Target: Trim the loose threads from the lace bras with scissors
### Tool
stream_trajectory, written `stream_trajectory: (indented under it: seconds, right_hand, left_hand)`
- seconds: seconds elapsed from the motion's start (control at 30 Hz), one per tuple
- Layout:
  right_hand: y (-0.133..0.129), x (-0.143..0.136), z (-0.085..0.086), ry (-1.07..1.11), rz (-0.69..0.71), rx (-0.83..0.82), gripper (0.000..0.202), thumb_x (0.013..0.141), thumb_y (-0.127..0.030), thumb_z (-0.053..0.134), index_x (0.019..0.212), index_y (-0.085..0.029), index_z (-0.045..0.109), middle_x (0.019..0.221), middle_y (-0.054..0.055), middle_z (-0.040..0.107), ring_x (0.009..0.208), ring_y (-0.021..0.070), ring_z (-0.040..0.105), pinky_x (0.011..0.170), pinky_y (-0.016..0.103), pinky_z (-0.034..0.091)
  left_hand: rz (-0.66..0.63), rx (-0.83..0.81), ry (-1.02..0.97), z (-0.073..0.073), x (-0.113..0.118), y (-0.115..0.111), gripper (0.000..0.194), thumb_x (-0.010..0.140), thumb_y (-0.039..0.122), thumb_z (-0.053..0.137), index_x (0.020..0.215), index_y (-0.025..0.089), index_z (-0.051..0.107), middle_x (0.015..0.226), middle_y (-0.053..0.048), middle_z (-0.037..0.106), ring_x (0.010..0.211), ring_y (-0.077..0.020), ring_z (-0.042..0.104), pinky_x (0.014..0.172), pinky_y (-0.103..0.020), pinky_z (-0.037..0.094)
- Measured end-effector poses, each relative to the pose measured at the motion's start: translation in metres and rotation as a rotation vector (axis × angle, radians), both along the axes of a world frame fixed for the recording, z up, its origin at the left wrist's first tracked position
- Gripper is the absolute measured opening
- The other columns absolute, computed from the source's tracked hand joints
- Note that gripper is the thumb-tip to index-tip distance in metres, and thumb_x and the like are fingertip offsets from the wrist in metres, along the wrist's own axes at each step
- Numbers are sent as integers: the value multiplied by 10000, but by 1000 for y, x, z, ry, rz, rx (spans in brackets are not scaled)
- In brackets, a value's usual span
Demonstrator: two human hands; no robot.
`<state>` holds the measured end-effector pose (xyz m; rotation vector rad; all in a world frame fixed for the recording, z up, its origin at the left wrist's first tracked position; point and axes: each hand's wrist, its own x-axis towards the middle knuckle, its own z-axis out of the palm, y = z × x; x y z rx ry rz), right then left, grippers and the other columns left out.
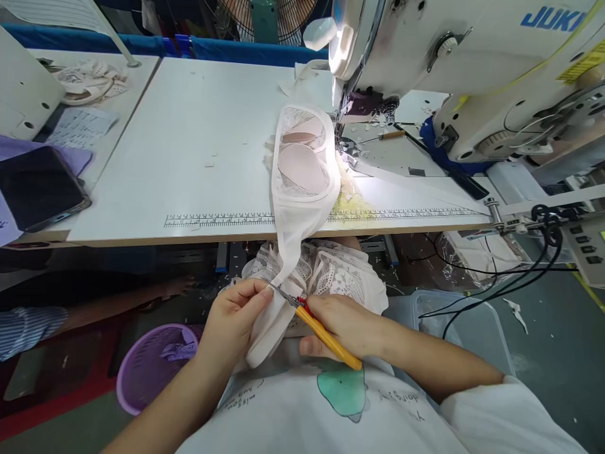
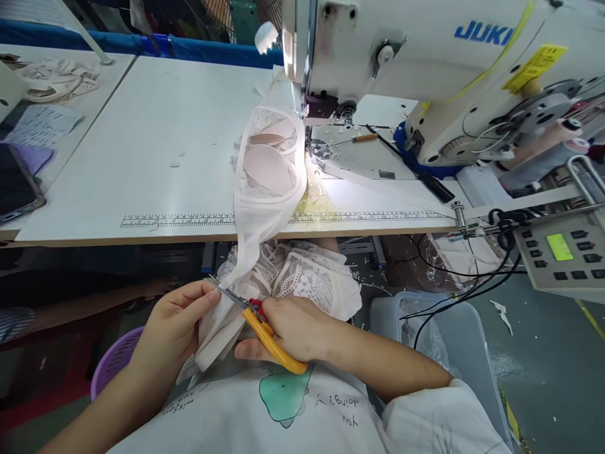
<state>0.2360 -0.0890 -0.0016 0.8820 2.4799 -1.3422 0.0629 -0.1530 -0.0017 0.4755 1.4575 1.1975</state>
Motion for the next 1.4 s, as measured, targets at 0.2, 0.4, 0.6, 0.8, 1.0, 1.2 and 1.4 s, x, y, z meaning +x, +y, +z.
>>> stream_trajectory:
  seconds: [0.2, 0.4, 0.6, 0.8, 1.0, 1.2, 1.4]
  right_hand:
    - [-3, -2, 3, -17, -18, 45, 523, 693, -690, 522, 682, -200, 337, 621, -26, 417, 504, 93, 301, 471, 234, 273]
    - [-5, -2, -8, 11, -134, -40, 466, 692, -579, 618, 624, -194, 365, 578, -36, 415, 520, 101, 376, 492, 231, 303]
    - [6, 11, -9, 232, -319, -33, 471, 661, -604, 603, 660, -198, 364, 615, -30, 440, 552, 110, 392, 505, 242, 331]
    - [12, 7, 14, 591, -417, 58, 271, 704, -368, 631, 803, -179, 464, 798, 37, 545, 706, 147, 498, 626, 274, 423]
    - [8, 3, 12, 508, -301, -14, 166, 677, -188, 596, 736, -193, 441, 661, -28, 476, 559, 95, 389, 470, 205, 334]
    - [8, 20, 9, 347, -240, 0, 122, 711, -174, 544, 732, -199, 427, 637, -21, 432, 556, 114, 374, 484, 242, 333]
    - [20, 63, 28, 455, -438, 114, 75, 801, -215, 531, 796, -240, 461, 752, 14, 491, 655, 150, 486, 506, 259, 391]
  left_hand:
    - [-15, 7, 21, 0, 1, 0, 174, 591, 294, 697, 523, 172, 594, 500, 34, 497, 462, -82, 391, 434, -190, 326]
    - [-16, 32, 69, 1, -2, 0, 175, 585, 299, 704, 524, 175, 597, 510, 27, 495, 465, -92, 392, 431, -200, 313]
    - [-61, 85, 203, 5, -2, -3, 121, 604, 310, 704, 572, 198, 669, 564, -6, 579, 519, -125, 466, 484, -217, 364]
    - [-294, 155, 334, 14, 8, -3, 136, 669, 322, 646, 665, 211, 725, 642, -49, 680, 612, -198, 587, 565, -261, 449]
    - [-450, 267, 445, 14, 20, -2, 199, 748, 268, 547, 659, 191, 706, 548, -27, 630, 500, -153, 527, 469, -231, 399]
    - [-699, 320, 679, 10, 18, -4, 275, 818, 224, 411, 731, 180, 668, 653, -45, 640, 589, -169, 550, 540, -257, 410]
    - [-815, 292, 979, 2, -15, 0, 258, 812, 192, 393, 872, 171, 643, 851, -103, 677, 832, -270, 579, 774, -391, 369]
